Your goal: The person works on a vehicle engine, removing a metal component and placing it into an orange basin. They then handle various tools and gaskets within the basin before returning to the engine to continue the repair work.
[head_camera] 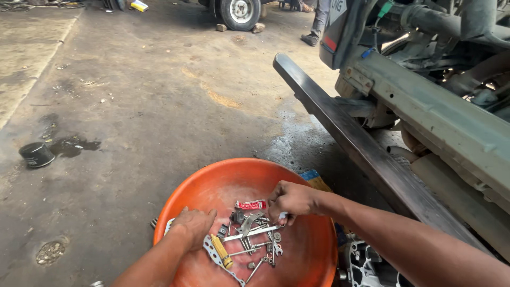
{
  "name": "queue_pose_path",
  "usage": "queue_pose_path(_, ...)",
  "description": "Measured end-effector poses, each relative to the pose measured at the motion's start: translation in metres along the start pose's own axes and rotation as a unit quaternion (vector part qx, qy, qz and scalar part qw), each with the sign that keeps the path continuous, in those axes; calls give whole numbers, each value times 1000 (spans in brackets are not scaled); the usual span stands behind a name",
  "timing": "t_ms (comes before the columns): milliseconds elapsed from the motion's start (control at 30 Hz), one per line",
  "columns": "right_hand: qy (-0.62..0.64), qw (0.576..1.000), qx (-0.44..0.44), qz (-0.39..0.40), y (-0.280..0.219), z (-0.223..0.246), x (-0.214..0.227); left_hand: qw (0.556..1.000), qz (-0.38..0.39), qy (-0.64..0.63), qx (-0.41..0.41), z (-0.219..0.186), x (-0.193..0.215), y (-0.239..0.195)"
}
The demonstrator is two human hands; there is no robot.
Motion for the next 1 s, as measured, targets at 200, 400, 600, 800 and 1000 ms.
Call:
queue_pose_path(200,65,997,32,-6,-13,17,5,994,8,-101,-49,27,30,-9)
queue_pose_path(400,97,991,78,-41,-7,33,30,884,93,-444,-112,60,81,-60)
queue_pose_path(600,91,989,107,-50,-14,45,45,827,117,-543,-88,45,130,-116)
queue_pose_path(800,107,981,147,-70,-27,55,56,814,141,-558,-81,49,157,-117)
queue_pose_path(1000,120,970,170,-123,-41,51,77,773,169,-597,-130,27,151,-69)
Point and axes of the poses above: each hand's wrist, its own y-axis towards the middle knuckle, its own x-axis out of the back of the hand, z = x × y, the point moved 8 cm from there along y, towards the middle knuckle, and after that the axes turned 11 degrees about z, right-handed, at the moved point
